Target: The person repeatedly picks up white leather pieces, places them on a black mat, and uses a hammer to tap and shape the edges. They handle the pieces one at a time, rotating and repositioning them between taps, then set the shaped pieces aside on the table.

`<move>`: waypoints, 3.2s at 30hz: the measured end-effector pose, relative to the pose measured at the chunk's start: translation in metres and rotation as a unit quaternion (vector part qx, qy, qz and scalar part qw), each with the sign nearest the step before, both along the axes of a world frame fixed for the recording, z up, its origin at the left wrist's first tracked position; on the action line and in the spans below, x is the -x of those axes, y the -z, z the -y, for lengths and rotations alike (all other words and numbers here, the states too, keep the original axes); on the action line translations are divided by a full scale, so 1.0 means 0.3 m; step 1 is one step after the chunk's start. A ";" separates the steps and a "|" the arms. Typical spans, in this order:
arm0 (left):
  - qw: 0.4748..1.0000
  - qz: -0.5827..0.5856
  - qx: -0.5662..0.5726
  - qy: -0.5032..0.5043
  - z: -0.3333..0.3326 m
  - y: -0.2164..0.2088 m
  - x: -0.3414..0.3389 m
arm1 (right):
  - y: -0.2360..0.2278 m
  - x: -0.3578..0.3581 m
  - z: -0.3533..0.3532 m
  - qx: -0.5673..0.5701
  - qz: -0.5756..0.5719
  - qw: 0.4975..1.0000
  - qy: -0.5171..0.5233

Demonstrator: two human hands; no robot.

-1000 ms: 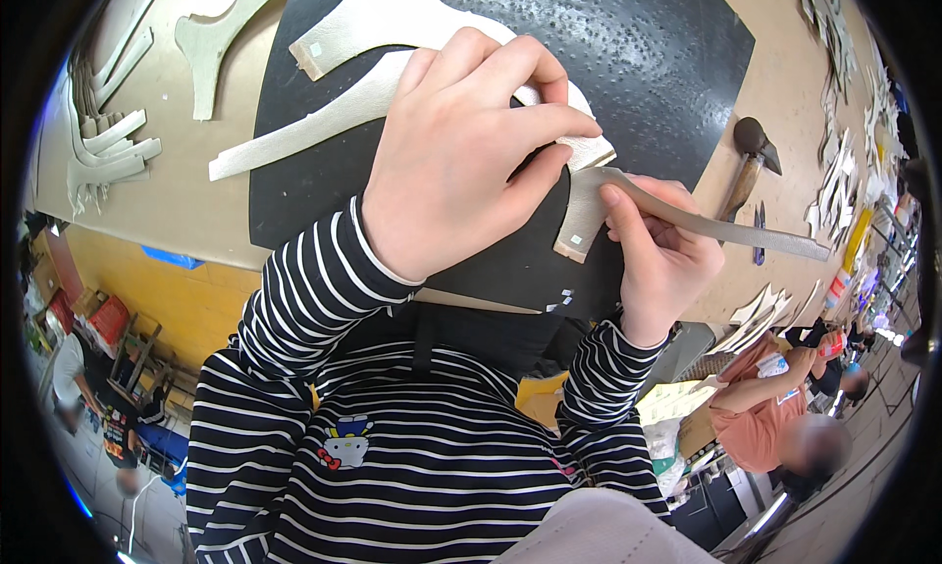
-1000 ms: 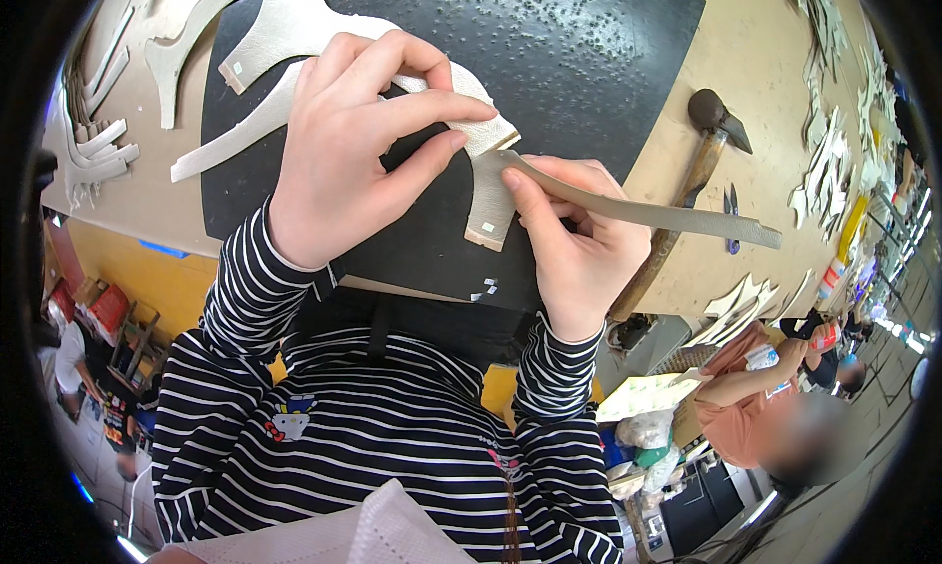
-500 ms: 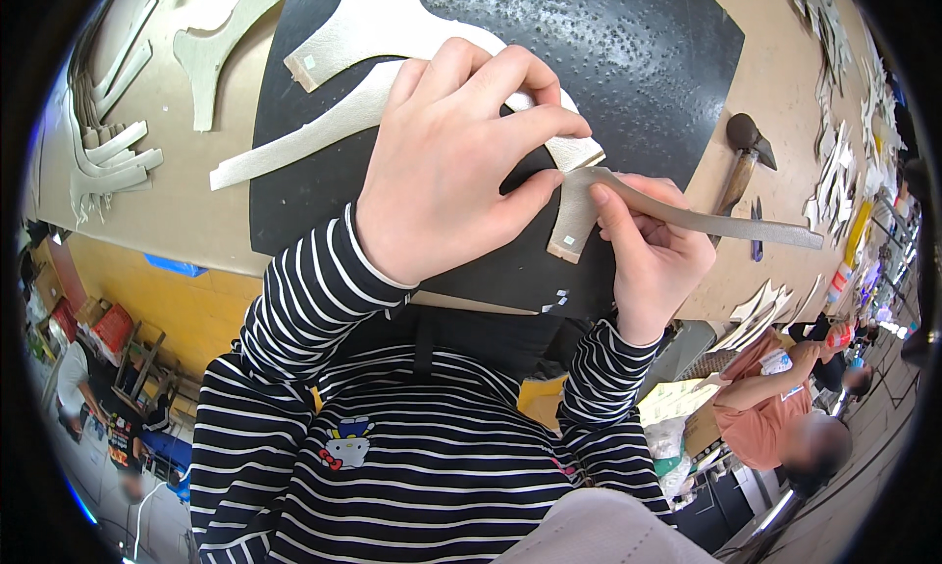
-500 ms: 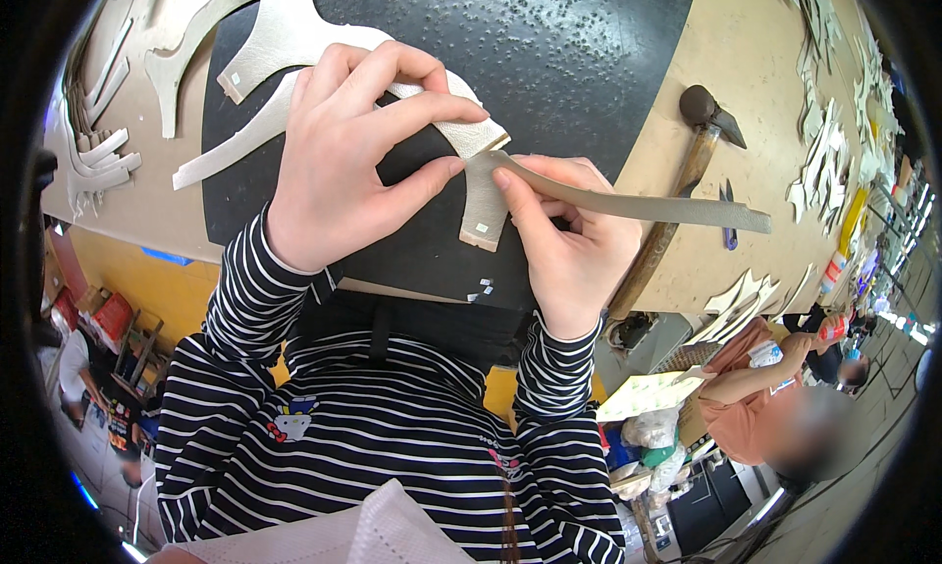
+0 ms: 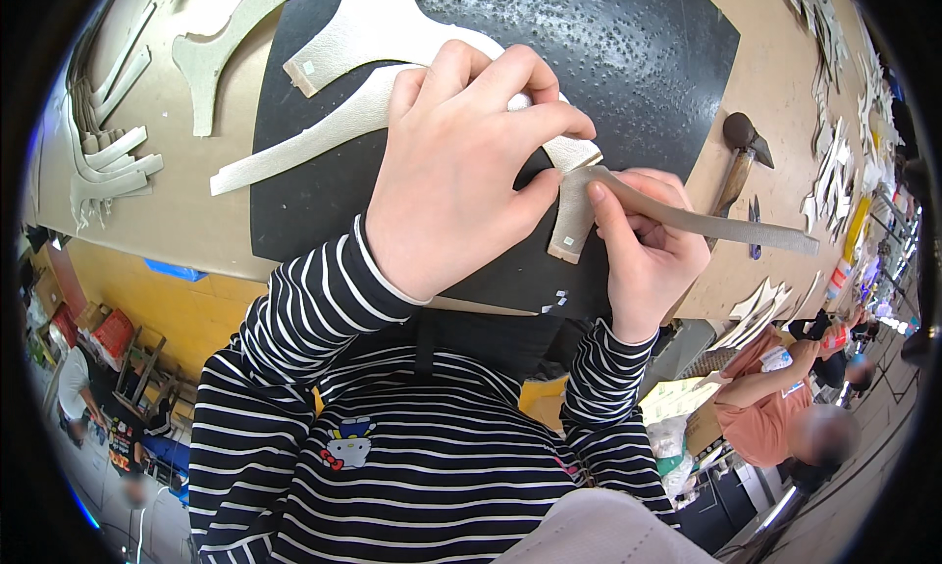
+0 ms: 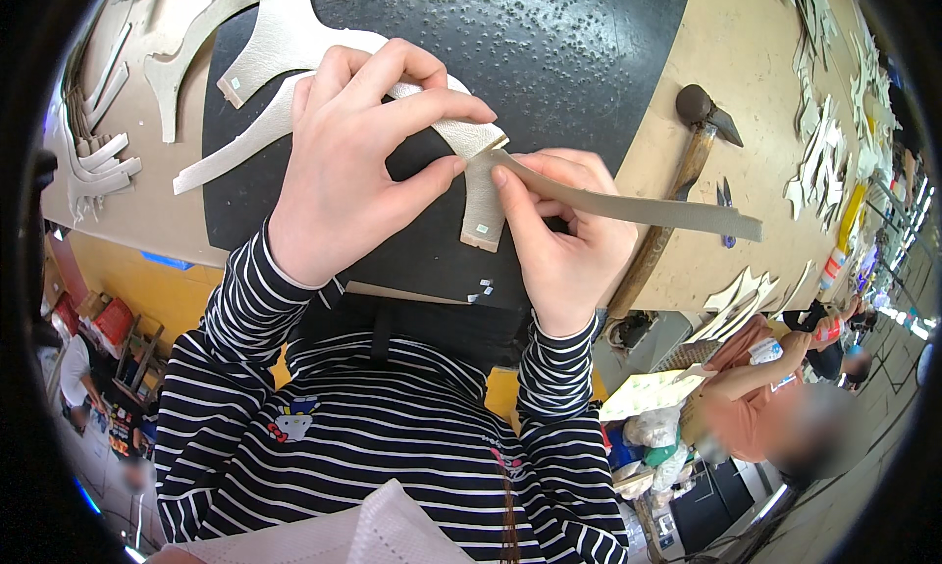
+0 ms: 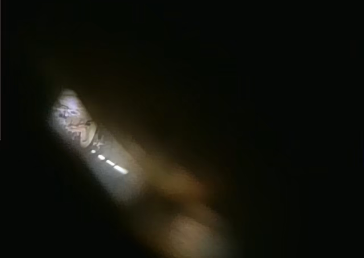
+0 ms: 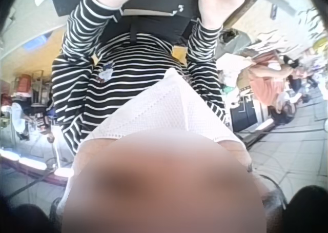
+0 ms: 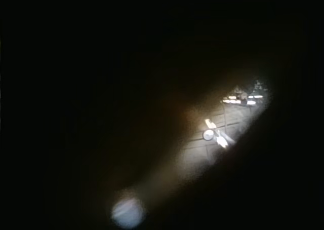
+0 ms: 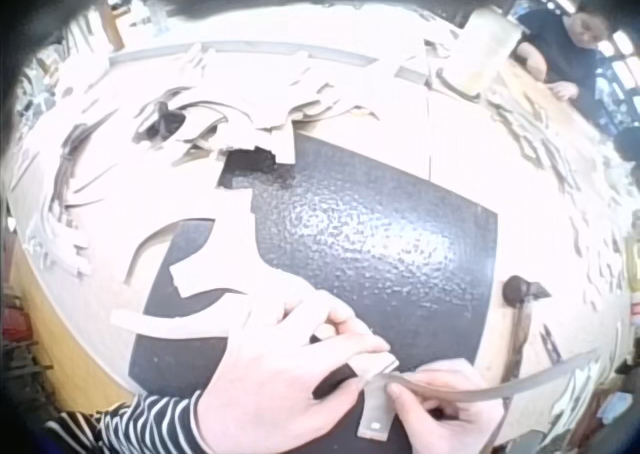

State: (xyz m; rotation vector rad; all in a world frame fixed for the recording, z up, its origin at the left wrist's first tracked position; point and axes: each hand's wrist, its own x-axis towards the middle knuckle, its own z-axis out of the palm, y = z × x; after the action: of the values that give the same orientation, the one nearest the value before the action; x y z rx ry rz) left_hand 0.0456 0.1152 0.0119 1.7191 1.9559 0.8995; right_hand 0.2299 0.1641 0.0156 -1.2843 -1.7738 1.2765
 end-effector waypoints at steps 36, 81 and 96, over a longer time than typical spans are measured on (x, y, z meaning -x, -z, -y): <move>0.999 0.001 0.046 0.006 -0.013 -0.021 -0.002 | -0.004 0.029 0.005 0.030 0.021 0.997 0.071; 0.999 0.012 0.036 -0.033 -0.023 -0.012 -0.033 | 0.010 0.035 0.000 0.009 0.013 0.997 0.080; 0.999 0.006 0.033 -0.028 -0.023 -0.011 -0.030 | -0.009 0.048 0.004 0.065 0.044 0.988 0.136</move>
State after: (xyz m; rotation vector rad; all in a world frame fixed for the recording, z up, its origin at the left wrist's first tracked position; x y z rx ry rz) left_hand 0.0546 0.1220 0.0152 1.6268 2.0118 0.8511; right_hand 0.2156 0.1629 0.0183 -1.6174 -1.5290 1.2095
